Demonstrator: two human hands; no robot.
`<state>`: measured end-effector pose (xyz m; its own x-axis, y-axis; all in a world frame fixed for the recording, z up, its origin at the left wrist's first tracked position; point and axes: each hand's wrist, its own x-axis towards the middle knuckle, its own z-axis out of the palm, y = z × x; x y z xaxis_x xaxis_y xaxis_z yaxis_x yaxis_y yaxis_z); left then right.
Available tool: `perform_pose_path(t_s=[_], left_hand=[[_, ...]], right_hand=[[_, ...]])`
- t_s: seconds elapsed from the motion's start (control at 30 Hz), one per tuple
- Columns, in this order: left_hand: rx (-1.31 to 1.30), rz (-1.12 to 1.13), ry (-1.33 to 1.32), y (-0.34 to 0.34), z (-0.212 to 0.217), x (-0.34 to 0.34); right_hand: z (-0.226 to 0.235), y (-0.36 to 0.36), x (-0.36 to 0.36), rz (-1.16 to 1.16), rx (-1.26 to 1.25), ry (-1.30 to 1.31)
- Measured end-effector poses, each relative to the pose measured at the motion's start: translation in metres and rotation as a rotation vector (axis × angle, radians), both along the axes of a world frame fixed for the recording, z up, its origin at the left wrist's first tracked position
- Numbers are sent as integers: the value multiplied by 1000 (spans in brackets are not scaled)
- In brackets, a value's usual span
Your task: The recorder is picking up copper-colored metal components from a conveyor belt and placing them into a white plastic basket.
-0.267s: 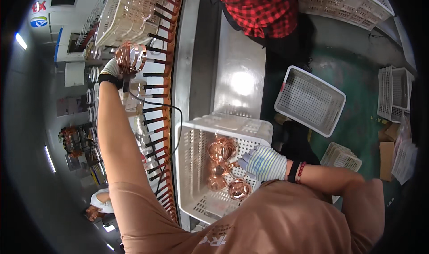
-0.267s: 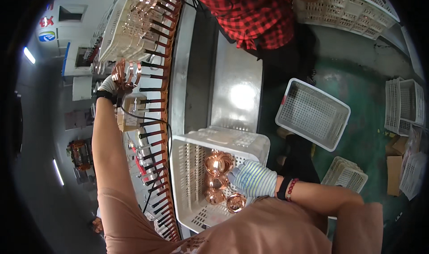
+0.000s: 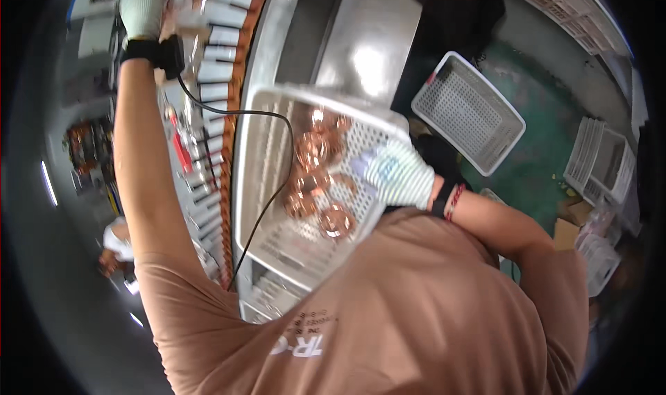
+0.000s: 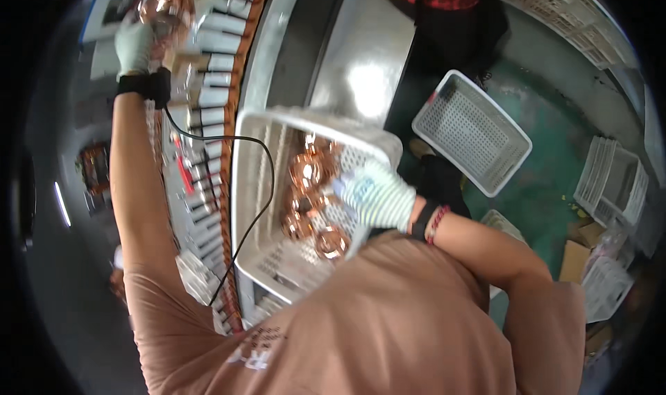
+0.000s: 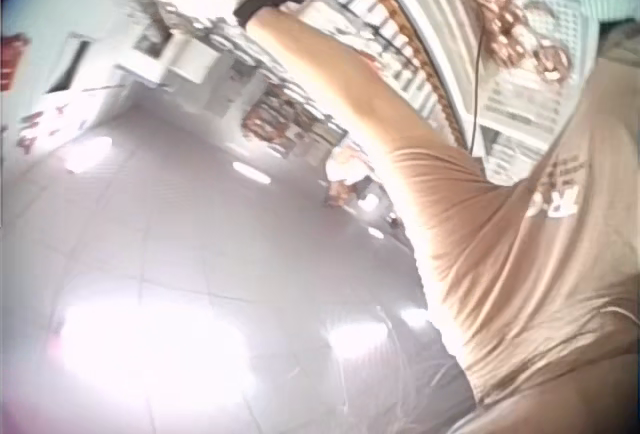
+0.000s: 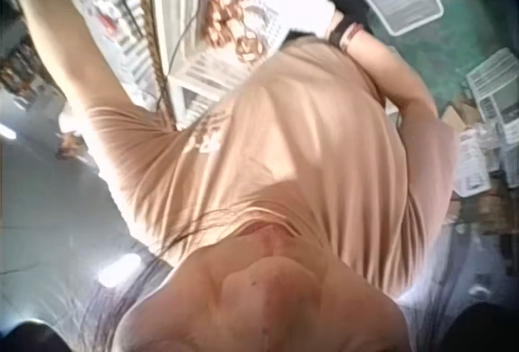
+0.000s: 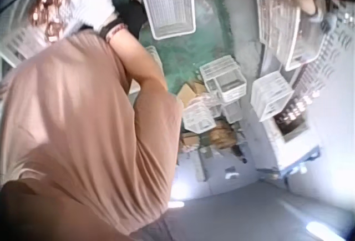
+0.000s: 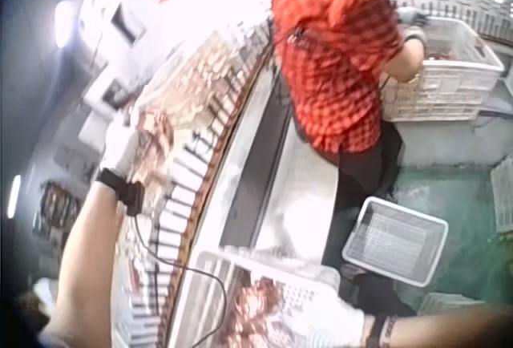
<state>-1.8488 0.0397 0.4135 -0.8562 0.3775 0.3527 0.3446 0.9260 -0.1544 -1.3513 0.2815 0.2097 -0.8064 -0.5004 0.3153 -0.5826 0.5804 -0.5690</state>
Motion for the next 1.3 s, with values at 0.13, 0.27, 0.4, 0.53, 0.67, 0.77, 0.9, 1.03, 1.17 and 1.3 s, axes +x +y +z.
perform_pose_path(t_s=[0.13, 0.27, 0.4, 0.53, 0.67, 0.77, 0.9, 1.03, 1.17, 1.3], left_hand=[[886, -312, -242, 48, 52, 196], [418, -40, -925, -63, 3, 258], [86, -251, -931, -81, -95, 372], [235, 135, -1264, -118, -207, 471], [246, 418, -1290, -137, -286, 531], [484, 559, -1298, -153, -325, 553], [86, 774, -1168, -142, -309, 553], [-143, 650, -1104, -110, -272, 541], [-24, 73, -748, -82, -277, 531], [-227, -70, -922, -49, -295, 535]], right_hand=[[3, -9, 1, -27, 52, -68], [7, -11, 0, -2, 156, -110], [8, -15, 1, -18, 114, -49], [2, -18, 3, -54, 80, -6], [2, -18, 7, -58, 112, -1], [4, -21, 8, -38, 135, 6], [2, -17, 12, -45, 177, -15], [3, -17, 9, -71, 178, -7], [17, -20, 7, -97, 256, -2], [19, -21, 13, -87, 277, 71]])
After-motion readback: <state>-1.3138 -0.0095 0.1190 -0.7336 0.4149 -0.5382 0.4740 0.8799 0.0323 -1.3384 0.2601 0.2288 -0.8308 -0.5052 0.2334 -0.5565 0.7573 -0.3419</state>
